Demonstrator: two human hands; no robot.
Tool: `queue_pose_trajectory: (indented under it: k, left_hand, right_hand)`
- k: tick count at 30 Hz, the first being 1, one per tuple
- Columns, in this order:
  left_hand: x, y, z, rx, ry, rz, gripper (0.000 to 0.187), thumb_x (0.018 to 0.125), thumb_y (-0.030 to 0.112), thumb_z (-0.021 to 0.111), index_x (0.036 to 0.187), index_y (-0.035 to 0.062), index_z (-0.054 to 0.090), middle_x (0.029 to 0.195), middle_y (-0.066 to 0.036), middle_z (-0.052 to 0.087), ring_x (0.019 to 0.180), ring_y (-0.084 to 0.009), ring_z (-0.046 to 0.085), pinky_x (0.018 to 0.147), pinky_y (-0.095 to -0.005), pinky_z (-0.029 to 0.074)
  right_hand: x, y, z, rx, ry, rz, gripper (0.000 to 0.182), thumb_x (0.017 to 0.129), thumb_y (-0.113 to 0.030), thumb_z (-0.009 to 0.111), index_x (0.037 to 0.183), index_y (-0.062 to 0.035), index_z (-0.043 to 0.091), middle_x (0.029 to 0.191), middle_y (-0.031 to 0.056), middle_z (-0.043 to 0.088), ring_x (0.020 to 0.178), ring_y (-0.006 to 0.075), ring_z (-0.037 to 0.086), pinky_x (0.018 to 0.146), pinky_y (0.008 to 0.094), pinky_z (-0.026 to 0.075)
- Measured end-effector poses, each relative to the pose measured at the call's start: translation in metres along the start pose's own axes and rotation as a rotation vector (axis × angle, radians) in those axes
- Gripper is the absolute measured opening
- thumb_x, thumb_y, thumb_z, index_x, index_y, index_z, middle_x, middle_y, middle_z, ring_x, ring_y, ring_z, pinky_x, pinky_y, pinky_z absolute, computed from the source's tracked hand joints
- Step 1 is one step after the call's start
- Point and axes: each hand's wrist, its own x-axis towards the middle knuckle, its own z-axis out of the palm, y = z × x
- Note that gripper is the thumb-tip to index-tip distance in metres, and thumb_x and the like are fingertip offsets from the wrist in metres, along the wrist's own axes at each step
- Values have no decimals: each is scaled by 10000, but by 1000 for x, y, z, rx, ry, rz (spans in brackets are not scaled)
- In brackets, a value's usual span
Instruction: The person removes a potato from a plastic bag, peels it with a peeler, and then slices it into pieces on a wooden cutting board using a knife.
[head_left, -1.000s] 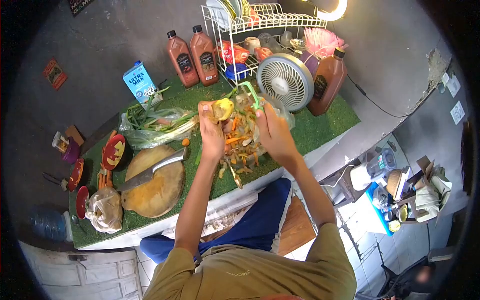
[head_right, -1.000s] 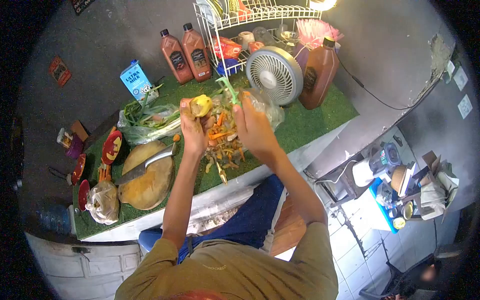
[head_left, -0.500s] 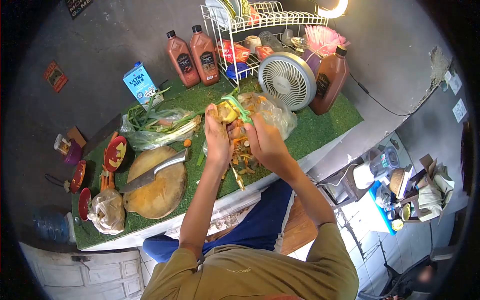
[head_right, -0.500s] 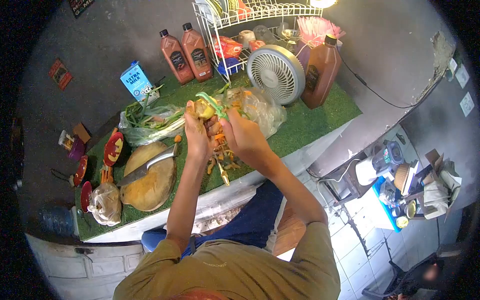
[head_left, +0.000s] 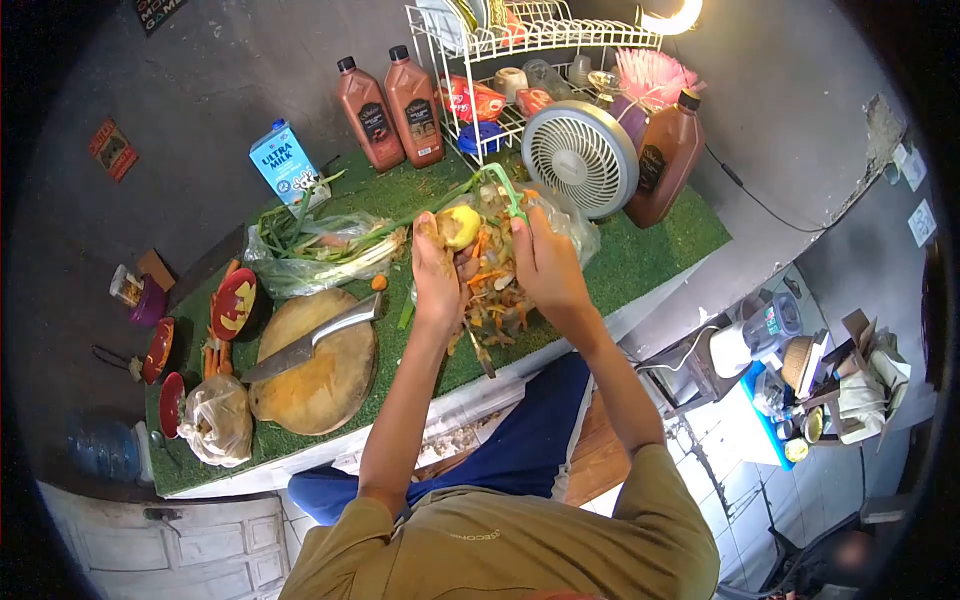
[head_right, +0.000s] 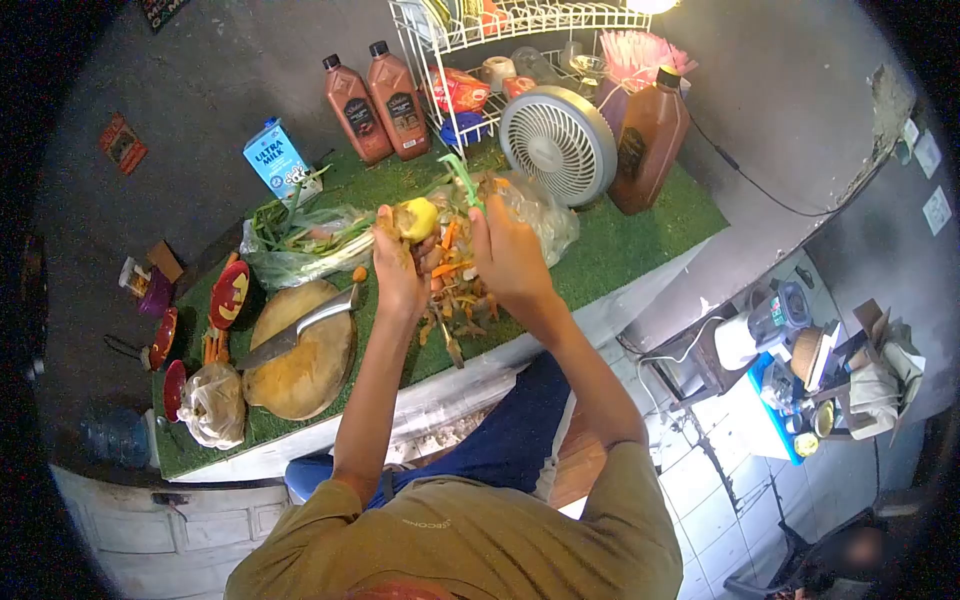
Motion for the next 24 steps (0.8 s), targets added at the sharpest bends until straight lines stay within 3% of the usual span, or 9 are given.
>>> queue_pose_trajectory:
  k: [5, 9, 10, 14, 17, 18, 21, 22, 24]
  left_hand:
    - [13, 1, -7, 267, -273, -53, 439, 1071, 500, 296, 1095, 94, 461, 919, -43, 537, 714, -88, 481, 572, -267, 411]
    - [33, 36, -1, 808, -434, 166, 308, 1074, 348, 290, 1063, 80, 442, 987, -79, 508, 815, -175, 536, 742, -386, 484]
    - [44, 36, 2, 800, -480, 309, 264, 1063, 294, 300, 1060, 60, 422, 930, -134, 510, 807, -264, 580, 788, -431, 466]
    - [47, 57, 18, 946, -609, 463, 270, 1056, 290, 335, 1044, 25, 386, 915, -268, 538, 821, -455, 547, 780, -490, 435]
    - [37, 62, 27, 1007, -673, 237, 250, 1052, 221, 310, 1141, 35, 452, 992, -131, 530, 947, -187, 531, 885, -322, 445]
    - [46, 52, 22, 1074, -685, 368, 262, 1045, 203, 335, 1181, 38, 486, 1040, -148, 575, 952, -181, 554, 827, -325, 462]
    - [52, 68, 18, 1003, -269, 511, 281, 1034, 191, 369, 1216, 35, 515, 1019, -160, 594, 921, -184, 565, 788, -337, 473]
    - [51, 63, 14, 724, -65, 808, 277, 992, 187, 454, 1193, 31, 562, 1050, -158, 587, 861, -194, 570, 756, -329, 473]
    - [60, 22, 9, 734, -52, 957, 262, 920, 144, 514, 1150, 56, 605, 1066, -144, 591, 942, -262, 557, 806, -409, 438]
  right_hand:
    - [5, -20, 12, 493, 58, -21, 393, 964, -348, 646, 1107, -16, 493, 797, 105, 633, 730, 310, 636, 672, 435, 484]
    - [25, -21, -2, 903, -197, 385, 409, 900, -367, 739, 1051, -79, 490, 811, 46, 581, 515, 60, 478, 441, 242, 386]
    - [28, -25, -2, 1001, -191, 402, 378, 887, -330, 753, 1035, -110, 483, 834, 43, 557, 463, -9, 369, 394, 164, 273]
    - [29, -34, -10, 1242, -194, 441, 263, 920, -243, 691, 1044, -118, 495, 828, 23, 534, 460, 21, 348, 397, 174, 266]
    - [14, -18, 3, 1454, -65, 448, 195, 936, -231, 640, 1030, -117, 513, 814, 11, 514, 478, 27, 360, 404, 179, 274]
    - [9, -10, 2, 1517, -59, 462, 206, 945, -282, 599, 1014, -100, 531, 801, 2, 495, 486, 36, 352, 410, 183, 273]
    - [-16, -7, -14, 1583, 127, 441, 279, 953, -352, 576, 1004, -79, 542, 798, -1, 490, 490, 38, 344, 411, 187, 270]
    - [-26, -3, -19, 1596, 138, 395, 339, 956, -389, 561, 1021, -56, 543, 809, 8, 487, 495, 47, 344, 408, 191, 282]
    - [-51, -6, -32, 1603, 256, 413, 359, 961, -387, 553, 1048, -40, 541, 838, 27, 494, 496, 57, 345, 408, 193, 291]
